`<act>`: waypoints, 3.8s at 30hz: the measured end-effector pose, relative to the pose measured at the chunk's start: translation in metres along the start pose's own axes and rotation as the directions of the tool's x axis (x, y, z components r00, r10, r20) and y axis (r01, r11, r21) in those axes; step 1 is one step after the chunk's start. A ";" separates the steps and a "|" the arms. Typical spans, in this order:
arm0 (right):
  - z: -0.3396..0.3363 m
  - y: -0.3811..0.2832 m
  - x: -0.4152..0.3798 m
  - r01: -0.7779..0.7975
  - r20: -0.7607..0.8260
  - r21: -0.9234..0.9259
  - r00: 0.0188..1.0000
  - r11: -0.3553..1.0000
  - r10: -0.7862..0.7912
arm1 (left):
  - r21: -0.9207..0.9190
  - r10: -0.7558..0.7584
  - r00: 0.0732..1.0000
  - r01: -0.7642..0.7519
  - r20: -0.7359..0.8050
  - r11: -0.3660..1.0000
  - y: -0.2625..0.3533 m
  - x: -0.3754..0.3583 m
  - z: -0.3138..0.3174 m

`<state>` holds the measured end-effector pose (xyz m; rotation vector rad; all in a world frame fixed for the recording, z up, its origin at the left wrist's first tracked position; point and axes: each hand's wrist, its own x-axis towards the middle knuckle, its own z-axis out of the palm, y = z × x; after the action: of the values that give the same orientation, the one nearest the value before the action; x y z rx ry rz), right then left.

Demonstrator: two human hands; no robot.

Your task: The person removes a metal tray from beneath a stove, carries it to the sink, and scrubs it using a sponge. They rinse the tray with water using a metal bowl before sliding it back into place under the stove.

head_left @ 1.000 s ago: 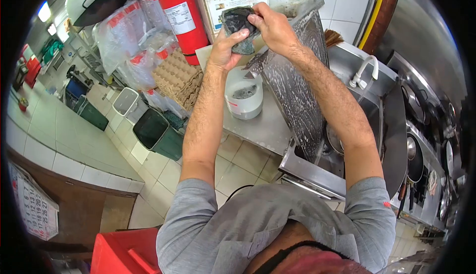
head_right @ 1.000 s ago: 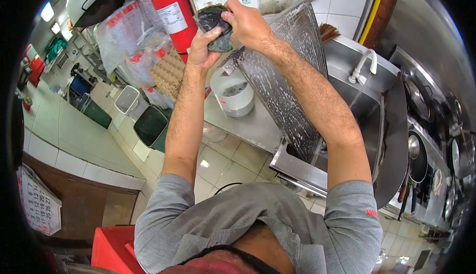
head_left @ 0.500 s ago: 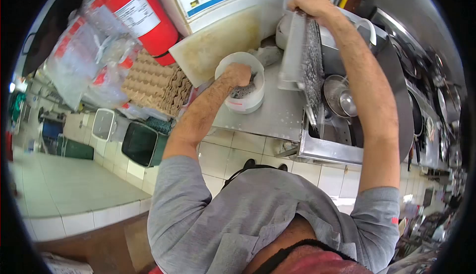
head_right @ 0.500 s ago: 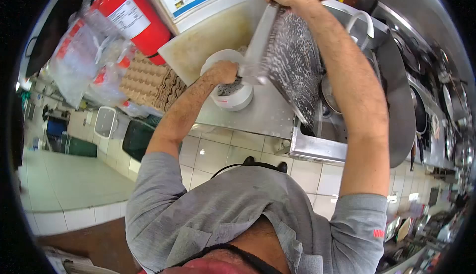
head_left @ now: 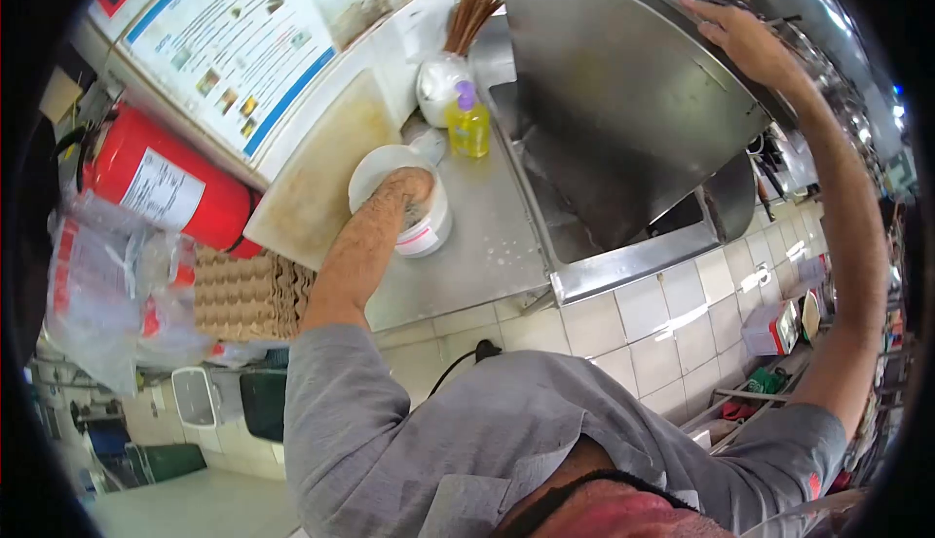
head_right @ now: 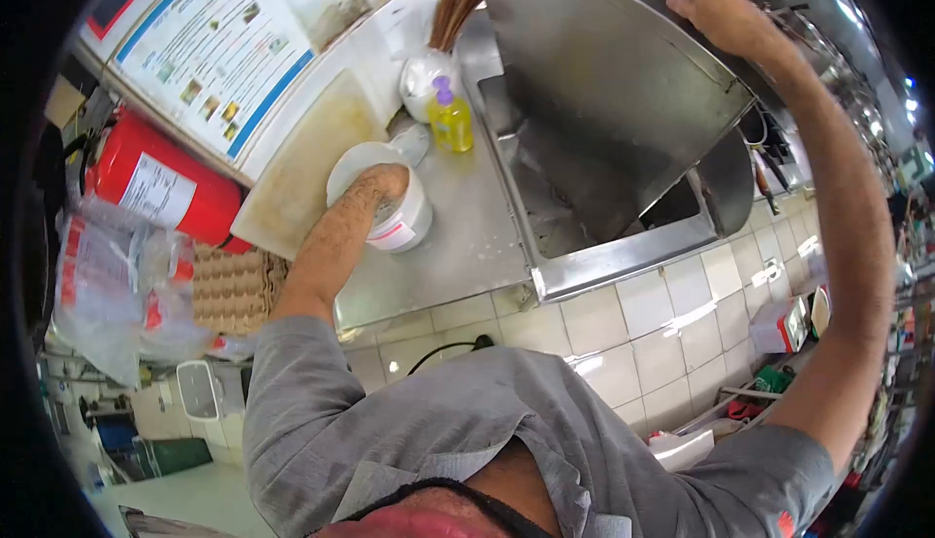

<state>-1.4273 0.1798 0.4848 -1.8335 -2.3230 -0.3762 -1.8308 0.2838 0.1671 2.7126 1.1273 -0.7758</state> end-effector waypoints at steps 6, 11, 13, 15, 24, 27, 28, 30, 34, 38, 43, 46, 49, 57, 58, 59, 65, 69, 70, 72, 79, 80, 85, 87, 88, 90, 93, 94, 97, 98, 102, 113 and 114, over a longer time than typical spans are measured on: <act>0.007 0.062 -0.013 -0.215 -0.086 0.189 0.968 0.958 0.234 | -0.096 0.128 0.987 -0.138 -0.098 0.986 -0.019 0.009 -0.014; 0.004 0.097 -0.023 -0.180 -0.126 0.682 0.926 0.708 0.357 | -0.427 -0.065 0.947 -0.080 -0.315 0.901 -0.058 -0.033 -0.047; 0.000 0.095 -0.024 -0.252 -0.036 0.788 0.892 0.562 0.450 | -0.634 -0.252 0.915 -0.006 -0.316 0.773 -0.041 -0.074 -0.093; 0.000 0.099 -0.023 -0.232 -0.041 0.833 0.880 0.502 0.474 | -0.708 -0.259 0.856 -0.162 -0.448 0.687 -0.023 -0.090 -0.134; 0.001 0.108 -0.022 -0.211 0.033 0.937 0.849 0.280 0.528 | 0.158 0.106 -0.128 -0.528 -0.986 0.835 0.160 0.004 -0.302; 0.002 0.108 -0.022 -0.199 0.010 0.931 0.852 0.306 0.523 | 0.219 0.168 -0.156 -0.426 -0.973 0.878 0.231 0.012 -0.334; 0.002 0.107 -0.023 -0.203 0.008 0.925 0.856 0.321 0.517 | 0.251 0.199 -0.169 -0.388 -0.965 0.887 0.248 0.017 -0.341; 0.002 0.107 -0.024 -0.183 -0.020 0.923 0.855 0.338 0.518 | 0.291 0.232 -0.205 -0.340 -0.951 0.894 0.277 0.030 -0.346; 0.008 0.116 -0.018 -0.172 0.027 0.954 0.864 0.244 0.503 | 0.275 0.191 -0.275 -0.313 -0.943 0.909 0.322 0.040 -0.347; 0.000 0.108 -0.025 -0.219 0.030 0.915 0.874 0.338 0.485 | 0.350 0.314 -0.169 -0.272 -0.934 0.896 0.324 0.034 -0.347; -0.001 0.102 -0.032 -0.191 -0.023 0.795 0.939 0.576 0.344 | 0.306 0.281 -0.122 -0.306 -0.952 0.902 0.251 0.055 -0.340; -0.005 0.082 -0.038 -0.223 -0.012 0.788 0.926 0.574 0.377 | 0.243 0.216 -0.129 -0.254 -0.968 0.936 0.153 0.085 -0.341; -0.007 0.064 -0.040 -0.216 -0.110 0.714 0.905 0.666 0.411 | 0.190 0.167 -0.193 -0.109 -0.967 0.976 0.040 0.124 -0.349; -0.012 0.048 -0.040 -0.271 -0.070 0.724 0.886 0.634 0.458 | -0.280 -0.303 0.148 0.156 -0.942 0.947 -0.117 0.190 -0.369; -0.010 0.050 -0.043 -0.278 -0.068 0.727 0.881 0.628 0.469 | -0.244 -0.262 0.128 0.139 -0.957 0.960 -0.116 0.191 -0.364; -0.010 0.056 -0.041 -0.247 -0.079 0.730 0.896 0.637 0.437 | -0.192 -0.218 0.149 0.173 -0.964 0.966 -0.112 0.183 -0.361; -0.005 0.074 -0.035 -0.216 -0.059 0.744 0.921 0.632 0.384 | -0.103 -0.102 -0.164 -0.004 -0.981 0.995 0.009 0.146 -0.347; -0.003 0.094 -0.026 -0.241 0.058 0.806 0.941 0.540 0.334 | -0.116 -0.264 -0.343 -0.395 -0.902 0.911 0.191 0.106 -0.314; -0.001 0.100 -0.023 -0.244 0.090 0.784 0.955 0.571 0.283 | -0.129 -0.331 -0.312 -0.525 -0.891 0.841 0.234 0.104 -0.306; 0.006 0.110 -0.017 -0.243 0.164 0.737 0.969 0.631 0.183 | -0.267 -0.455 -0.186 -0.598 -0.871 0.756 0.307 0.095 -0.291; 0.003 0.097 -0.025 -0.097 0.104 0.348 0.992 0.932 0.064 | -0.268 -0.595 -0.457 -0.596 -0.661 0.757 0.291 0.142 -0.300; 0.005 0.099 -0.023 -0.059 0.060 0.322 0.997 0.945 0.042 | -0.303 -0.628 -0.447 -0.603 -0.637 0.738 0.254 0.158 -0.313; -0.001 0.086 -0.034 -0.229 0.045 0.264 0.973 0.937 0.225 | -0.488 -0.869 -0.168 -0.771 -0.466 0.410 0.058 0.280 -0.328; -0.001 0.083 -0.037 -0.266 0.031 0.204 0.964 0.942 0.266 | -0.558 -0.903 0.100 -0.813 -0.417 0.168 0.029 0.343 -0.278; 0.000 0.082 -0.038 -0.286 0.026 0.150 0.958 0.947 0.285 | -0.653 -0.863 0.315 -0.757 -0.396 0.023 0.026 0.365 -0.242; 0.003 0.087 -0.038 -0.307 0.044 0.186 0.952 0.933 0.304 | -0.835 -0.909 0.290 -0.541 -0.299 0.102 0.073 0.385 -0.170; 0.004 0.092 -0.037 -0.295 -0.006 0.165 0.954 0.941 0.300 | -0.747 -0.816 0.535 -0.446 0.219 -0.493 0.087 0.387 -0.164; 0.003 0.090 -0.038 -0.293 -0.007 0.160 0.955 0.943 0.298 | -0.595 -0.750 0.658 -0.576 0.068 -0.560 0.068 0.387 -0.180; 0.001 0.089 -0.039 -0.324 0.021 0.151 0.946 0.934 0.325 | -0.272 -0.713 0.595 -0.804 -0.370 -0.529 0.032 0.326 -0.287; 0.001 0.090 -0.039 -0.319 0.028 0.160 0.947 0.934 0.319 | -0.446 -0.819 0.481 -0.836 -0.312 -0.320 0.026 0.317 -0.321; 0.008 0.107 -0.035 -0.215 -0.022 0.143 0.975 0.966 0.220 | -0.517 -0.956 0.070 -0.851 -0.285 0.092 0.141 0.251 -0.369; -0.012 0.108 -0.114 -0.255 -0.105 0.158 0.956 0.954 0.273 | -0.650 -0.871 0.060 -0.691 -0.487 0.316 0.425 0.190 -0.175; -0.013 0.112 -0.124 -0.259 -0.107 0.163 0.954 0.952 0.279 | -0.682 -0.899 0.072 -0.678 -0.433 0.274 0.415 0.191 -0.195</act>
<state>-1.2893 0.0848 0.4741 -1.9555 -1.9270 -0.2681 -1.3507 0.1610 0.2014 1.2984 1.2391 1.8821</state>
